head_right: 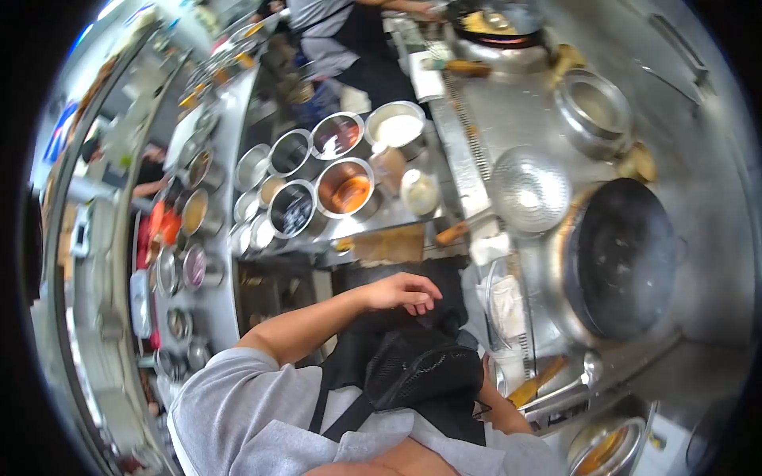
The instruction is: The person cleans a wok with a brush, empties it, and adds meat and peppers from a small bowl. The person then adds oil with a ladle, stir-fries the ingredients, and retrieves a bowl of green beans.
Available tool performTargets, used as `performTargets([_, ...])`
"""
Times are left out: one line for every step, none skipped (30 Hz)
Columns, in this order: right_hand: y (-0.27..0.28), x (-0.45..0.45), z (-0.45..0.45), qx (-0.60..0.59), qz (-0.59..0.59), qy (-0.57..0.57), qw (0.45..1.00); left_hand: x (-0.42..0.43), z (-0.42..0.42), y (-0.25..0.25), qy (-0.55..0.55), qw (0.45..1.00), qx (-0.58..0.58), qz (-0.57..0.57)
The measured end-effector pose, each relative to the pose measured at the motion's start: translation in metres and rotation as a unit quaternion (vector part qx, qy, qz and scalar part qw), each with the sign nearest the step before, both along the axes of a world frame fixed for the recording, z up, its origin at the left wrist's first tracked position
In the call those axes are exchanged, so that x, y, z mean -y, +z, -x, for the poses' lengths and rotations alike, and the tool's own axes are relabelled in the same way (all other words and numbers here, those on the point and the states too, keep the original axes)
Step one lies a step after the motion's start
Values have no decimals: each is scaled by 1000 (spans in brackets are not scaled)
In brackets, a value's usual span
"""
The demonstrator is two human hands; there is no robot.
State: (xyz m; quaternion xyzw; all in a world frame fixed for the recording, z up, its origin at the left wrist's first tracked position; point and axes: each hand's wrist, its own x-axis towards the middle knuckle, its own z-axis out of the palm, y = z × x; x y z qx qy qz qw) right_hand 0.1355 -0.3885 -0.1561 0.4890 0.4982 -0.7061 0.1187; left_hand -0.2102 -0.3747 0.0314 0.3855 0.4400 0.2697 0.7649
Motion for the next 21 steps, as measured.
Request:
performTargets([-6, -4, 4, -11, 7, 13, 1000, 9, -11, -17, 23, 1000, -11, 12])
performTargets([-9, -7, 8, -21, 14, 26, 999, 17, -21, -32, 26, 998, -43, 42])
performTargets([-11, -10, 12, -27, 20, 36, 999, 23, -29, -49, 26, 995, -72, 69])
performTargets([-11, -14, 20, -36, 25, 44, 998, 29, -36, -73, 42, 993, -78, 72])
performTargets([-10, -18, 27, -44, 33, 51, 997, 35, -44, -99, 48, 990, -131, 1])
performTargets([-9, -21, 33, -52, 46, 55, 996, 36, -51, -119, 55, 979, -182, -72])
performTargets([-7, -23, 39, -67, 82, 48, 993, 36, -56, -127, 47, 945, -279, -163])
performTargets([-6, -25, 44, -85, 130, 32, 987, 37, -61, -134, 38, 894, -373, -247])
performTargets([4, -23, 51, -142, 227, 0, 964, 36, -67, -140, 40, 909, -348, -227])
performTargets([17, -24, 55, -138, 223, 17, 965, 36, -75, -152, 12, 911, -342, -229])
performTargets([46, -27, 59, -179, 188, 47, 965, 36, -84, -150, -38, 926, -315, -203])
performTargets([74, -31, 64, -219, 151, 73, 961, 37, -91, -150, -87, 938, -285, -176])
performTargets([90, -29, 59, -224, 127, 91, 962, 43, -101, -155, -33, 937, -299, -180])
performTargets([96, -30, 51, -224, 107, 104, 963, 46, -100, -151, -16, 936, -302, -181])
performTargets([99, -31, 42, -210, 94, 111, 967, 48, -96, -145, -50, 924, -315, -211])
performTargets([98, -31, 26, -189, 75, 114, 972, 50, -92, -137, -84, 909, -329, -241])
performTargets([96, -32, 14, -170, 63, 116, 977, 60, -88, -126, -66, 903, -355, -234])
performTargets([94, -34, 7, -153, 49, 120, 980, 70, -81, -122, -46, 902, -360, -234])
performTargets([94, -35, 3, -140, 38, 124, 982, 82, -72, -120, -33, 927, -333, -168])
performTargets([94, -37, 1, -128, 24, 124, 984, 95, -62, -119, -20, 947, -302, -103])
performTargets([95, -41, 3, -119, 10, 124, 985, 115, -46, -119, 31, 959, -273, -65])
